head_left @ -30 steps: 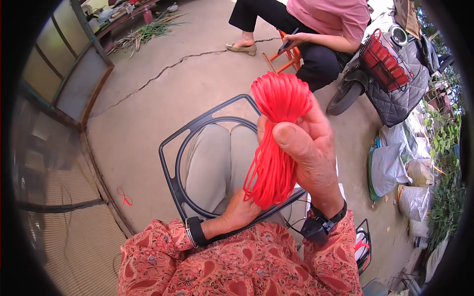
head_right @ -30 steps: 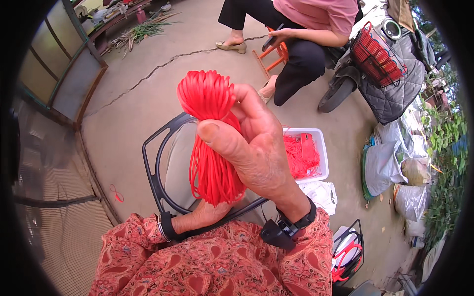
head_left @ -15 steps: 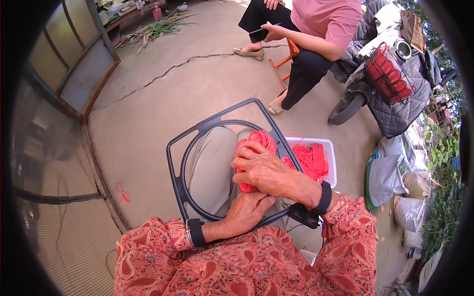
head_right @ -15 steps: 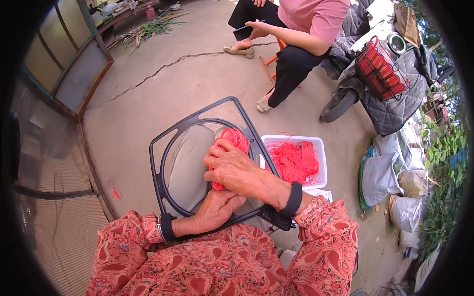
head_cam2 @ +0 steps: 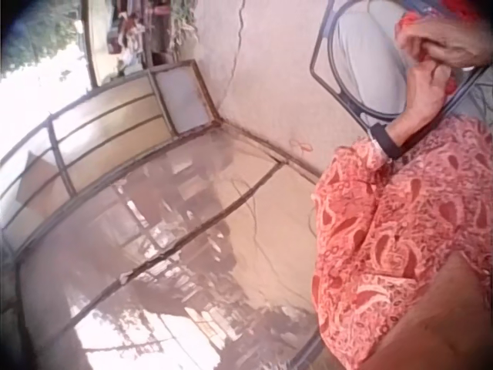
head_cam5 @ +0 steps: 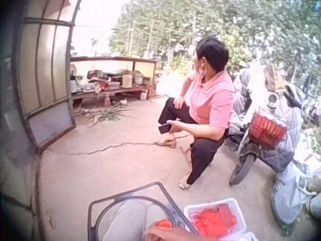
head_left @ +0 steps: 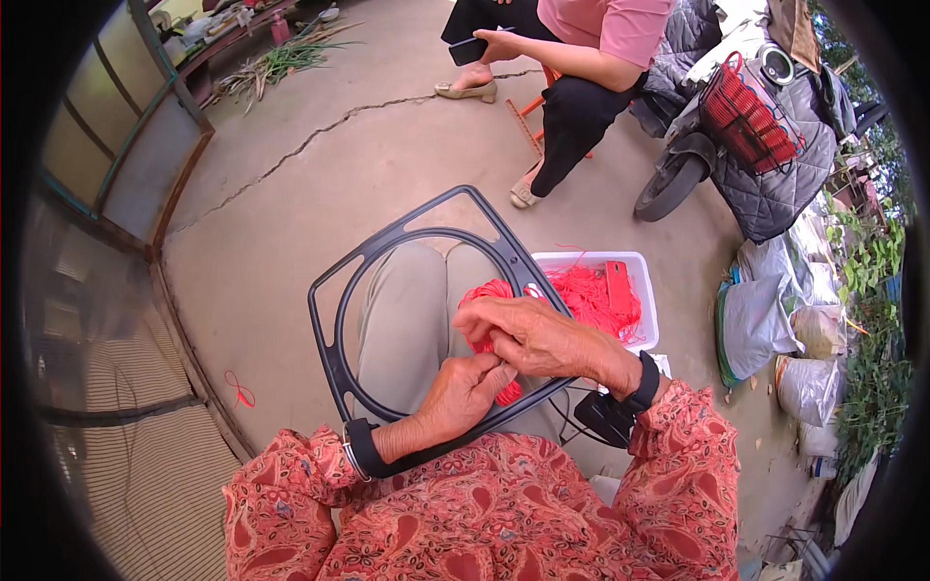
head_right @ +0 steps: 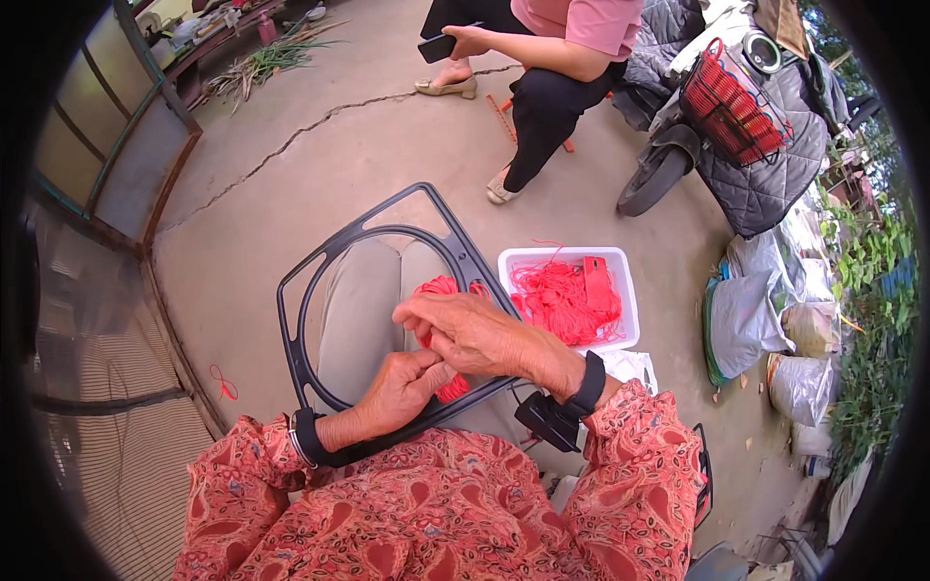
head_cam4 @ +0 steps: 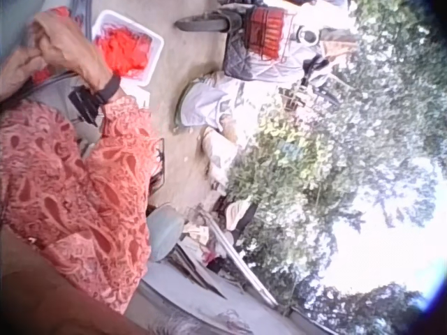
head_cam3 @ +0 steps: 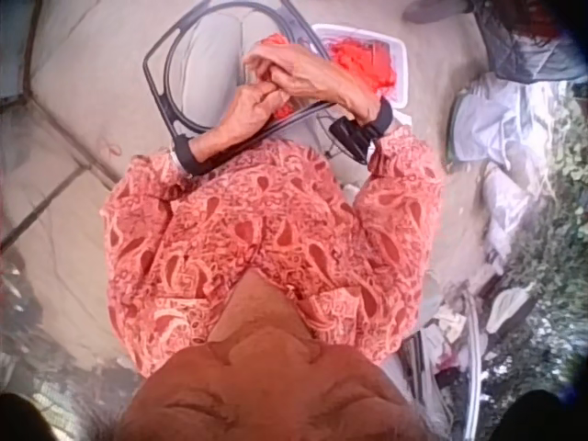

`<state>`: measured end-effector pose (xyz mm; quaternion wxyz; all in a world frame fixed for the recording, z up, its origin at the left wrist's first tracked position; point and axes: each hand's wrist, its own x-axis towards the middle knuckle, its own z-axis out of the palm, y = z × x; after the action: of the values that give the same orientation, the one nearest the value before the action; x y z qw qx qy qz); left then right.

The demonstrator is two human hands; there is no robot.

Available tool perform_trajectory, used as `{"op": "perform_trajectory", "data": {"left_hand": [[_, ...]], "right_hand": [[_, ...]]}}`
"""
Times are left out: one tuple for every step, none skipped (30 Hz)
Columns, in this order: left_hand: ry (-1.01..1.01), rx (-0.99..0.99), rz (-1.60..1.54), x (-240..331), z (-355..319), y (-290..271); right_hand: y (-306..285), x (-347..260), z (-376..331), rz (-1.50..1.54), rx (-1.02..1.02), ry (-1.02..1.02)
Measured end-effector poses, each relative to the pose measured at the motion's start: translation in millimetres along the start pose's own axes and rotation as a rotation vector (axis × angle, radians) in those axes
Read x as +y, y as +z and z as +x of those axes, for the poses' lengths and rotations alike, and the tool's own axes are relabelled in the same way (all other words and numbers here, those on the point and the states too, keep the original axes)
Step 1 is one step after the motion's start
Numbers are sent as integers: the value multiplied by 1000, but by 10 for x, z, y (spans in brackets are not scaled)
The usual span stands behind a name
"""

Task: Winding a red cord onto a black circular frame component.

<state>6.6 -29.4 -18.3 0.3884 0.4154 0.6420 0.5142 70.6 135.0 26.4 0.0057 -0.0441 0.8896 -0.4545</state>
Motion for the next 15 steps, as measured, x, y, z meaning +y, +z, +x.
{"op": "perform_trajectory", "data": {"left_hand": [[-1, -6, 0, -26, 11, 2], [5, -3, -17, -76, 2, 18], [4, 3, -33, -113, -12, 17], [-6, 4, -35, -126, -20, 4], [-31, -7, -26, -94, -29, -35], [-59, -15, -17, -102, -34, -69], [-59, -23, -19, -103, -32, -83], [-66, -23, -64, -96, -34, -85], [-75, -22, -107, -93, -38, -79], [-76, -29, -107, -97, -25, -82], [-98, -26, -144, -111, -5, -90], [-119, -20, -179, -114, 6, -94], [-118, -24, -174, -110, 22, -90], [-119, -25, -160, -101, 33, -89], [-120, -23, -146, -90, 38, -88]], "right_hand": [[-6, -76, -40, 9, 197, -72], [-19, -153, -114, 11, 194, -68], [-32, -218, -220, 36, 272, 0], [-32, -273, -345, 61, 350, 69], [4, -359, -508, 107, 380, 171], [85, -391, -672, 154, 406, 271], [181, -393, -841, 167, 483, 289], [291, -385, -992, 177, 561, 309], [401, -367, -1102, 177, 567, 317], [507, -331, -1195, 302, 634, 463], [622, -279, -1275, 432, 701, 608], [728, -205, -1332, 458, 661, 680], [796, -204, -1310, 460, 667, 678], [886, -223, -1225, 461, 642, 640], [954, -230, -1146, 461, 616, 599]]}}
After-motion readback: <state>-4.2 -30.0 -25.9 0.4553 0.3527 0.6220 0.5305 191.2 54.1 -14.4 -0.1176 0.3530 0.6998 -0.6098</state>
